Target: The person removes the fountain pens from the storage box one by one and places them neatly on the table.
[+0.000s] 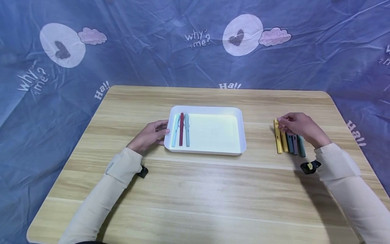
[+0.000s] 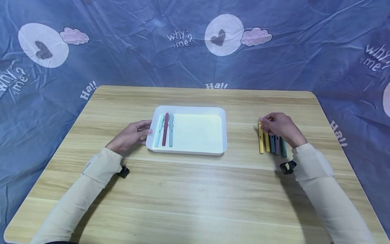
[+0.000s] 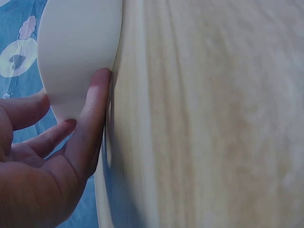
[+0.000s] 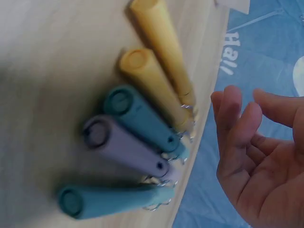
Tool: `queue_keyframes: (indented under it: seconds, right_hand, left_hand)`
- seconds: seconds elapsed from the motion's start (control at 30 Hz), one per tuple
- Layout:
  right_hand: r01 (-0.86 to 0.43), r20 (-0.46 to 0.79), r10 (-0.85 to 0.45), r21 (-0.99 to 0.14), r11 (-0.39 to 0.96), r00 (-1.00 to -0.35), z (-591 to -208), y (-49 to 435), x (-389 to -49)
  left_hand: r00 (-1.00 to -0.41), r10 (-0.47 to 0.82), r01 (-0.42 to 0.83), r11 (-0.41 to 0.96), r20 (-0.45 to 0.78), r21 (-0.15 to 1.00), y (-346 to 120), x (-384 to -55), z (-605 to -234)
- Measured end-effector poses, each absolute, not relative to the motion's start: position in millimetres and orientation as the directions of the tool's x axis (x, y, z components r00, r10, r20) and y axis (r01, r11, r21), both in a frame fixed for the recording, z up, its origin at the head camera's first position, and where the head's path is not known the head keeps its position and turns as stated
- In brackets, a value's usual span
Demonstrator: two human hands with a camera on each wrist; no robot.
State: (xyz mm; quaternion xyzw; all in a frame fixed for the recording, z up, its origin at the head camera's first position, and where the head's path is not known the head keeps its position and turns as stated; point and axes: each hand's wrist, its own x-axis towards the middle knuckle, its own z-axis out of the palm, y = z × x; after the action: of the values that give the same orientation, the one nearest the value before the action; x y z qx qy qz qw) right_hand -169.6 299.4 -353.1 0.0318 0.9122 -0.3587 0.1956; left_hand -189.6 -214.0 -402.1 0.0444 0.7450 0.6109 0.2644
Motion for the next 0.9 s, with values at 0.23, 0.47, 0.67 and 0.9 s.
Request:
queue_keyframes:
  seconds: [0.23, 0.47, 0.67, 0.9]
  right_hand:
    - [0.201, -0.407, -0.083, -0.607, 0.769, -0.910, -360, 307, -167]
    - [0.175, -0.396, -0.092, -0.587, 0.790, -0.914, -366, 309, -166]
    - [0.159, -0.390, -0.099, -0.577, 0.801, -0.915, -369, 305, -166]
    - [0.148, -0.400, -0.089, -0.524, 0.839, -0.912, -371, 299, -169]
  left_hand:
    - [-0.856, 0.386, -0.263, 0.246, -0.343, 0.933, -214, -189, -402]
    - [-0.856, 0.389, -0.259, 0.248, -0.341, 0.933, -213, -189, -402]
    - [-0.857, 0.384, -0.261, 0.255, -0.345, 0.931, -213, -189, -401]
    - [-0.858, 0.381, -0.259, 0.258, -0.344, 0.931, -213, -189, -401]
